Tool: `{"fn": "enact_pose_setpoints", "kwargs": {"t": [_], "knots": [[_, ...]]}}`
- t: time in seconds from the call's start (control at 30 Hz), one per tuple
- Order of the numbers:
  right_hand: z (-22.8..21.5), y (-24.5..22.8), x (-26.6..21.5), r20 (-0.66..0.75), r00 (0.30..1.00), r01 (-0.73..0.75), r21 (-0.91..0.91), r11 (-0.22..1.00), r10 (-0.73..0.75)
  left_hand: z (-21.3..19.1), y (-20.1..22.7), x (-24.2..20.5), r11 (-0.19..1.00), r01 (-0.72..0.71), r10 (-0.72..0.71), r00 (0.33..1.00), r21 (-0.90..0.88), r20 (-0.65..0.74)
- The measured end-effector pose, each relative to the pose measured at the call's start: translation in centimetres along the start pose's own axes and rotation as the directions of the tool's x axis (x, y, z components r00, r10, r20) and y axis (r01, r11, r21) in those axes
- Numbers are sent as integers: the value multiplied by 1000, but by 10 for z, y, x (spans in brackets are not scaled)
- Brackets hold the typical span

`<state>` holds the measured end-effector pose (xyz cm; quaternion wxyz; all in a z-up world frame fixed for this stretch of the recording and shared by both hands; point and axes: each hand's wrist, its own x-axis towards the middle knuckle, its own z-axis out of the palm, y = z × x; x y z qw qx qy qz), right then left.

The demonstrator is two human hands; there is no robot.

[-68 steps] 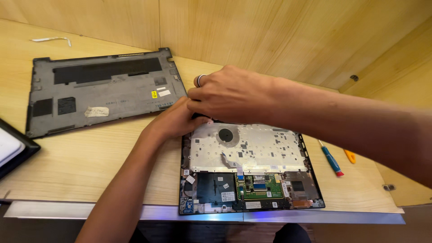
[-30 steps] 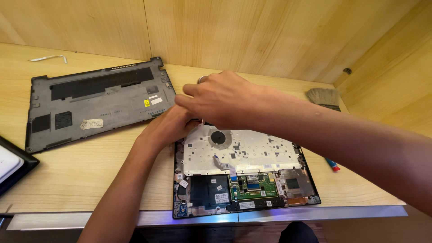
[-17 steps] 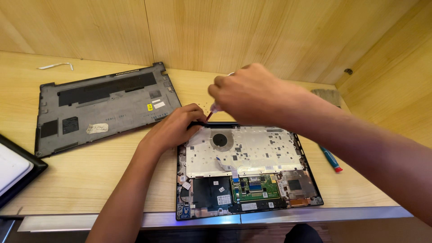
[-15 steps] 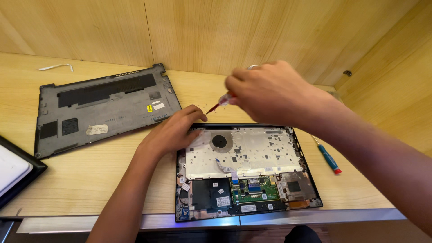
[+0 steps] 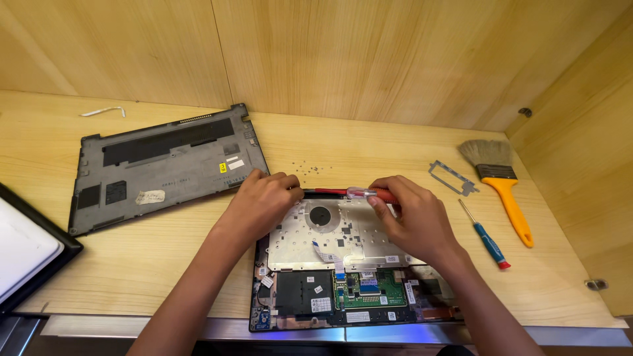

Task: The person uses a red screwdriver to remove multiple screws from the laptop's internal metal shield. After unscrewing all fasteners, they lift and remove the keyboard assembly from the laptop chassis.

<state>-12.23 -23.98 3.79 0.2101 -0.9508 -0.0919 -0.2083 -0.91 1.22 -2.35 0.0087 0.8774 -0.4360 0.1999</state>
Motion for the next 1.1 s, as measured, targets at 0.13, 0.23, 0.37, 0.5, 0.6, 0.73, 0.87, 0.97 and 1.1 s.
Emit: {"fn": "enact_pose_setpoints", "kwargs": {"t": [0.13, 0.23, 0.37, 0.5, 0.6, 0.73, 0.87, 0.97, 1.1], "knots": [[18, 19, -9, -33, 999, 0, 84, 996, 2, -38, 5, 13, 996, -89, 87, 987, 8, 132], [15, 16, -11, 1, 1000, -30, 169, 985, 30, -48, 3, 28, 966, -224, 190, 953, 127, 236], [12, 14, -13, -22, 1000, -13, 185, 983, 18, -43, 2, 38, 875, -421, 320, 872, 236, 369], [8, 15, -15, -37, 999, -10, 202, 979, 18, -18, -7, 34, 802, -516, 420, 845, 302, 330], [8, 16, -15, -48, 999, -4, 207, 978, 14, -11, -10, 34, 814, -510, 418, 847, 279, 329], [4, 18, -10, -43, 999, 24, 182, 983, -16, -4, -5, 25, 893, -395, 320, 893, 216, 316], [-13, 7, 9, -80, 995, 67, 141, 988, -56, -18, 14, 1, 997, 24, -10, 983, -76, 181], [-27, -20, 23, -27, 991, 133, 115, 984, -131, -16, 32, -19, 964, 184, -173, 982, -191, 72], [-29, -41, 44, 50, 986, 160, 40, 986, -162, -4, 38, -28, 902, 300, -336, 939, -310, -69]]}}
